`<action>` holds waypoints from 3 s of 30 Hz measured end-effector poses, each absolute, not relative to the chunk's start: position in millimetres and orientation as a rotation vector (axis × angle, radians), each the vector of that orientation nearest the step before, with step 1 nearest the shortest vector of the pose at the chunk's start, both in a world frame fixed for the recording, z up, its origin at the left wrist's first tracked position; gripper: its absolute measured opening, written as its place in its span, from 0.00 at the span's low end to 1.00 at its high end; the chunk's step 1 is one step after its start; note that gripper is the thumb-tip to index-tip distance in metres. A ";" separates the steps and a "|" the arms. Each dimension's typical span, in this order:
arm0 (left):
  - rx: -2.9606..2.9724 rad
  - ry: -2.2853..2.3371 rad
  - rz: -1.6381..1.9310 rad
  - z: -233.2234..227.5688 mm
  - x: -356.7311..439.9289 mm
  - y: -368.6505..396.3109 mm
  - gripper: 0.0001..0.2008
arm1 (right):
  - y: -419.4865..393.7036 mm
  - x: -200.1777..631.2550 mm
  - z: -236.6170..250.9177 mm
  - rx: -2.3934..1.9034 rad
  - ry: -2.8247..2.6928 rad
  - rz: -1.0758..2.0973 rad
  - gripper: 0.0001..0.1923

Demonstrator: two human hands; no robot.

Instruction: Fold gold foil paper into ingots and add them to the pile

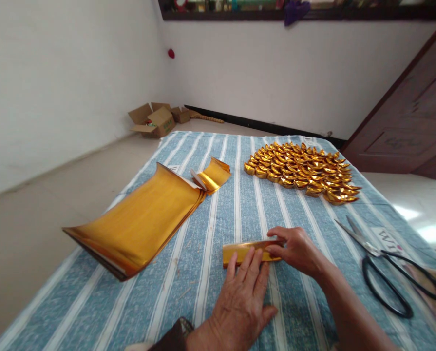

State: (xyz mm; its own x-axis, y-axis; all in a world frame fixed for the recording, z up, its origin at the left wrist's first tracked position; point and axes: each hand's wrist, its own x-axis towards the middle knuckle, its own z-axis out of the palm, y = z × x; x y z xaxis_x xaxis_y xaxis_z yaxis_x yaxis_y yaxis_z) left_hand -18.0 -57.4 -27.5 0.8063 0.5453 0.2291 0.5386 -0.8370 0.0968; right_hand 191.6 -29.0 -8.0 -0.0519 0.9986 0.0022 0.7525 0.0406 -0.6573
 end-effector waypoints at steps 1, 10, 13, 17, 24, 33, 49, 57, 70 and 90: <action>2.947 0.889 0.389 -27.8 -18.0 -57.3 0.32 | -29.2 191.8 -7.2 -1.792 -1.878 0.648 0.09; 2.915 0.887 0.391 -26.1 -18.3 -56.9 0.30 | -30.1 192.3 -5.1 -1.978 -2.017 0.426 0.09; 2.920 0.879 0.394 -25.5 -18.5 -56.9 0.30 | -29.7 191.7 -3.6 -1.993 -2.034 0.436 0.08; 2.908 0.897 0.390 -25.7 -18.4 -56.7 0.31 | -28.9 190.8 -1.1 -2.006 -2.061 0.424 0.08; 2.906 0.904 0.303 -22.7 -16.8 -54.1 0.32 | -28.0 189.5 0.4 -1.977 -2.109 0.411 0.12; 2.879 0.889 0.268 -24.2 -18.1 -53.3 0.34 | -27.8 187.9 -1.2 -2.009 -2.111 0.371 0.12; 2.804 0.899 0.188 -22.0 -17.1 -52.7 0.34 | -27.2 187.2 -5.5 -1.970 -2.145 0.233 0.11; 2.784 0.901 0.196 -22.7 -17.3 -52.2 0.34 | -27.3 184.6 -4.4 -2.017 -2.145 0.172 0.10; 2.759 0.920 0.211 -26.6 -17.9 -52.3 0.35 | -31.9 171.5 -4.1 -2.067 -2.219 -0.044 0.09; 2.657 0.939 0.052 -16.3 -15.1 -49.2 0.36 | -63.8 153.1 -37.2 -1.825 -2.140 -0.264 0.09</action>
State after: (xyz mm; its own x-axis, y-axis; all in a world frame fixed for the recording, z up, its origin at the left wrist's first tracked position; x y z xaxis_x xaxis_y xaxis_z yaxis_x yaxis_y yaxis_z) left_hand -15.1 -49.2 -16.3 0.7831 0.6178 -0.0717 0.6060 -0.7319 0.3117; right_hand 153.1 -63.8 -37.2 -0.1362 0.9255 0.3534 0.9836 0.1689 -0.0632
